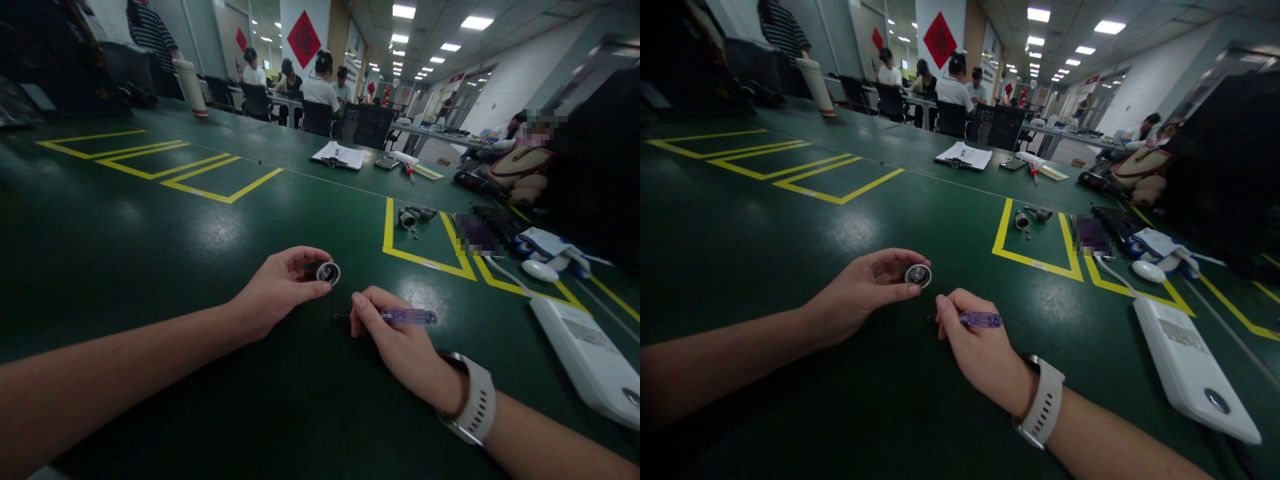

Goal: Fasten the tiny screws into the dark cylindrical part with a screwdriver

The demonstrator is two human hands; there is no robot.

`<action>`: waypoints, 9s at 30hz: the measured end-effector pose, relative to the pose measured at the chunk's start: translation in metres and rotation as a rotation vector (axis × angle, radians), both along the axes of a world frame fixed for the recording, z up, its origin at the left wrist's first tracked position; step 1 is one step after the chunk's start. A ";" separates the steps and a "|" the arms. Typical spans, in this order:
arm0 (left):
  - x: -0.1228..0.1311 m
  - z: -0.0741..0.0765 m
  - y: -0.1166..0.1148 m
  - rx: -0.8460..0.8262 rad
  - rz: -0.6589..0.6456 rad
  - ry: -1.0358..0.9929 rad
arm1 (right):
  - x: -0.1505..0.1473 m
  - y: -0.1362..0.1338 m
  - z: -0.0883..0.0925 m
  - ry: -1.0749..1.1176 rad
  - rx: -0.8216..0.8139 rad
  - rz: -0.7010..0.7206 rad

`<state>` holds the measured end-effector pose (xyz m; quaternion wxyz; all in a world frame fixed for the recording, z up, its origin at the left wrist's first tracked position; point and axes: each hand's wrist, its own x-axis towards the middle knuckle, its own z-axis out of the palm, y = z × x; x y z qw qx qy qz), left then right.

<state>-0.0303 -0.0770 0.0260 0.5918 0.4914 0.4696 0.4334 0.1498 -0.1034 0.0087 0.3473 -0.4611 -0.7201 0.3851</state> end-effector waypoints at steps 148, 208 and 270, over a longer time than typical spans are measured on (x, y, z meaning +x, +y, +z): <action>0.019 -0.028 0.064 1.104 -0.322 0.731 | 0.018 0.021 -0.001 0.732 -0.342 -0.077; 0.022 -0.025 0.061 1.070 -0.297 0.919 | 0.021 0.016 -0.007 0.480 -0.140 0.091; 0.018 -0.028 0.064 1.114 -0.458 0.815 | 0.021 0.023 -0.001 0.718 -0.366 -0.045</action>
